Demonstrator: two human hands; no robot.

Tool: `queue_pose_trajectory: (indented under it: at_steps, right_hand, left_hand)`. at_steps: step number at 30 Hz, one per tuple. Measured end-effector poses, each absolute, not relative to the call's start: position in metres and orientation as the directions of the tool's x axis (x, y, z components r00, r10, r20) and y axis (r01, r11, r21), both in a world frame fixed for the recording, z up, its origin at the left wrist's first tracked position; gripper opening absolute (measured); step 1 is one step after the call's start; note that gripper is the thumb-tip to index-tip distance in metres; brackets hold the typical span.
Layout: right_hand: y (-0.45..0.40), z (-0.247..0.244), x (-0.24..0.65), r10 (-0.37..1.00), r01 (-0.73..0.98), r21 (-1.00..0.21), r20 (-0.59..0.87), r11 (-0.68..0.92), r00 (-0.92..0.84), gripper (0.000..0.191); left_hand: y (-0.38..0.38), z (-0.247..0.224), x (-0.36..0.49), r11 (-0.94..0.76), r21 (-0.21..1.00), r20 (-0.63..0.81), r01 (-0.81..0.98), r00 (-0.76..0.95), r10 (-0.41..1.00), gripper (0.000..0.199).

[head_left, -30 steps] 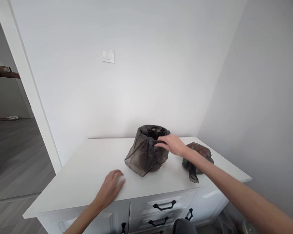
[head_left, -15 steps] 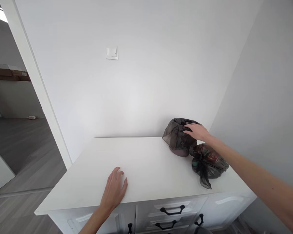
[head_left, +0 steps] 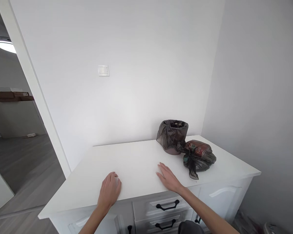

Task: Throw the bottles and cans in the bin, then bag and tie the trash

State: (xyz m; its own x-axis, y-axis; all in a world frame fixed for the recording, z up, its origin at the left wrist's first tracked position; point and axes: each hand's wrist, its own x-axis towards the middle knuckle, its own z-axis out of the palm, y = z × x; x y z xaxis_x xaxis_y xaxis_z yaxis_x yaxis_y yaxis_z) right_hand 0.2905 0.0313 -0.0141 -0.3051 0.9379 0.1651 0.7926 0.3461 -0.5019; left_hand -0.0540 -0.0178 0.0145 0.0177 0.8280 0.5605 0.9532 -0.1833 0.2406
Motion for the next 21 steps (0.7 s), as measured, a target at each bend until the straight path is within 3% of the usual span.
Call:
queue_pose_trajectory:
  at_steps: [6,21]
  right_hand:
    - [0.0363,-0.0256,0.2943,0.952,0.886,-0.348,0.119,0.306,-0.282,0.073]
    - [0.0286,-0.0272,0.2936,0.964,0.921,-0.288,0.111,0.263,-0.241,0.071]
  left_hand:
    - [-0.0198,0.0205,-0.0477,-0.144,0.307,0.533,0.941,-0.045,0.845,0.021]
    - [-0.0264,0.0121,-0.0474,-0.17,0.338,0.488,0.926,-0.018,0.872,0.019]
